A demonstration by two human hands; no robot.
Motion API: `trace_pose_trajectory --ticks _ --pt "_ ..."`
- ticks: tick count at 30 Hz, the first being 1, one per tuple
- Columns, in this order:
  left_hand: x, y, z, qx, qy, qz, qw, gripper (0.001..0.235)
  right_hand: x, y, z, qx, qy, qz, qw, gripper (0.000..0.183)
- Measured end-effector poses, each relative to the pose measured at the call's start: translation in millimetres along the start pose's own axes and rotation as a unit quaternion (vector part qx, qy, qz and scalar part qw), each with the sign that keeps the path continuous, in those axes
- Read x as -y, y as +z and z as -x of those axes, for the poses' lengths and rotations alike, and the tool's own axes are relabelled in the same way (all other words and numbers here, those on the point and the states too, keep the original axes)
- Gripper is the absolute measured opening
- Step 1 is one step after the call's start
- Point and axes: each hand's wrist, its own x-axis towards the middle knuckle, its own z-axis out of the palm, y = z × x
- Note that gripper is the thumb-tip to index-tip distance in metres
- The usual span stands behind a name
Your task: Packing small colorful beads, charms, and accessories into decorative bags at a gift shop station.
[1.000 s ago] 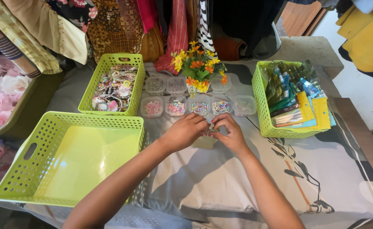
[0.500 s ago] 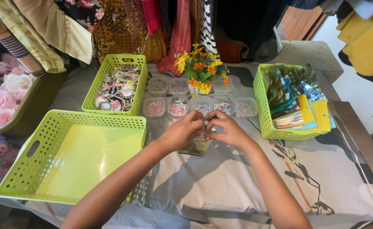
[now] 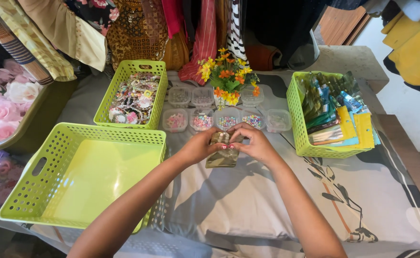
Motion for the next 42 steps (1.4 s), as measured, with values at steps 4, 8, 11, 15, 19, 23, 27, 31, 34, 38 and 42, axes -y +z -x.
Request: trace_pose_trajectory --ticks 4,8,11,15,19,23,27,31,34,38,42 --pt "18 11 1 0.018 0.068 -0.055 0.996 0.030 13 4 -2 -0.051 0.097 -0.121 0.987 0.024" --pt "26 15 2 0.040 0.018 -0.003 0.999 0.035 22 -3 -2 0.018 0.025 -0.019 0.999 0.018" --pt "35 17 1 0.034 0.004 0.083 0.996 0.037 18 -5 -2 0.077 0.021 -0.027 0.996 0.020" --pt "51 25 3 0.027 0.008 0.139 0.990 0.038 21 -2 -3 0.154 -0.036 0.071 0.985 0.027" --pt "25 17 9 0.017 -0.058 0.149 0.987 0.038 23 8 -3 0.110 -0.060 0.059 0.990 0.021" --pt "24 10 2 -0.011 -0.009 0.233 0.972 0.038 24 16 -6 -0.049 0.002 0.031 0.998 0.027" --pt "13 7 7 -0.019 0.033 0.257 0.966 0.035 26 23 -11 -0.108 0.074 -0.026 0.991 0.032" --pt "10 8 17 -0.051 0.068 0.159 0.984 0.037 15 20 -8 -0.046 0.051 -0.043 0.997 0.017" --pt "6 1 19 -0.047 0.066 0.168 0.982 0.031 8 22 -12 -0.008 0.014 0.009 1.000 0.017" --pt "-7 -26 27 -0.054 0.114 0.005 0.992 0.035 24 31 -13 -0.036 -0.033 0.039 0.998 0.024" --pt "-18 -59 51 -0.099 0.021 -0.040 0.994 0.031 34 45 -18 -0.045 -0.089 -0.275 0.956 0.043"
